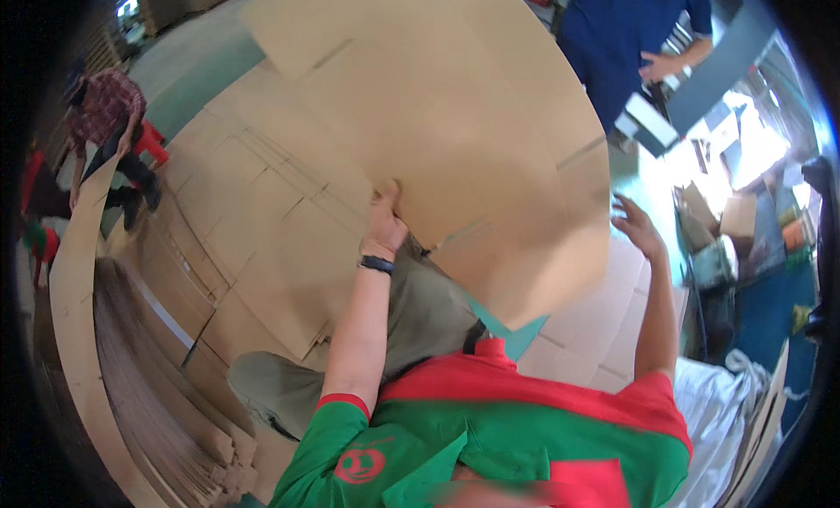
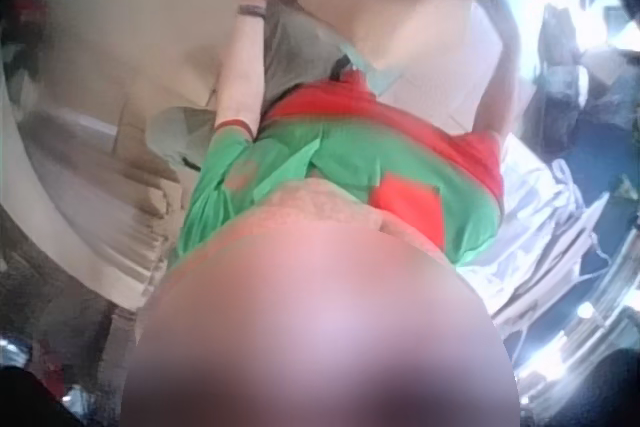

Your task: The person sits on the floor and repeatedly picks up flat cardboard pieces from a large pile, then places them onto a separate stack. The person occasionally pauses to move a white bucket before resuming the stacking process.

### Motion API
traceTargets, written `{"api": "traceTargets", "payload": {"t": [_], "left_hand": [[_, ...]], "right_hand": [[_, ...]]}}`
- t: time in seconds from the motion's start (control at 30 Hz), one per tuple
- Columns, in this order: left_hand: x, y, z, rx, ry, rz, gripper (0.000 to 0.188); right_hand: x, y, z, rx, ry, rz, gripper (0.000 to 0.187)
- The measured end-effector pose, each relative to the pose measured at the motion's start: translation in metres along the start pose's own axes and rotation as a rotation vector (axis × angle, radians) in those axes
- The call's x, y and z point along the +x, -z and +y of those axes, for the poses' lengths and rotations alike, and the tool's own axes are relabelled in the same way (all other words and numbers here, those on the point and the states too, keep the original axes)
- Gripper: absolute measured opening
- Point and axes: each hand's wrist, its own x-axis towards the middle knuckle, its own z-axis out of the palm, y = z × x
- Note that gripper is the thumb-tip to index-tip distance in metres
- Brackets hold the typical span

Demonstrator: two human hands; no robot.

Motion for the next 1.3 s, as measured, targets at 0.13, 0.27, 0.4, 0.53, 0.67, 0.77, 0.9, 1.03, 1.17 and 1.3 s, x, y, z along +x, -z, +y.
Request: {"api": "traceTargets", "payload": {"t": [0.13,0.27,0.4,0.53,0.67,0.77,0.9,1.03,1.17,1.3], "left_hand": [[-0.001,0.03,0.012,-0.615,0.268,0.068,0.049],[0.001,0.06,0.043,-0.691,0.13,0.08,0.046],[-0.007,0.085,0.065,-0.578,0.044,0.201,0.046],[-0.012,0.11,0.072,-0.53,-0.01,0.23,0.047],[-0.009,0.129,0.08,-0.51,-0.044,0.295,0.05],[0.002,0.134,0.084,-0.417,0.002,0.339,0.053],[0.027,0.128,0.081,-0.425,-0.048,0.321,0.051],[0.047,0.12,0.076,-0.473,-0.009,0.266,0.048],[0.052,0.114,0.07,-0.478,0.043,0.308,0.046],[0.049,0.107,0.062,-0.403,0.078,0.35,0.049]], "right_hand": [[0.028,-0.022,0.026,-0.069,0.035,0.083,0.082],[0.062,-0.031,0.019,-0.086,0.14,0.214,0.08],[0.102,-0.03,-0.008,-0.116,0.313,0.255,0.057],[0.124,-0.017,-0.043,0.054,0.435,0.143,0.035],[0.119,0.006,-0.087,-0.102,0.475,0.115,0.03],[0.103,0.025,-0.112,-0.166,0.555,0.136,0.026],[0.079,0.043,-0.128,-0.166,0.641,0.16,0.025],[0.063,0.059,-0.129,-0.117,0.574,0.146,0.025],[0.05,0.07,-0.126,-0.191,0.522,0.153,0.027],[0.043,0.068,-0.123,-0.186,0.529,0.232,0.03]]}}
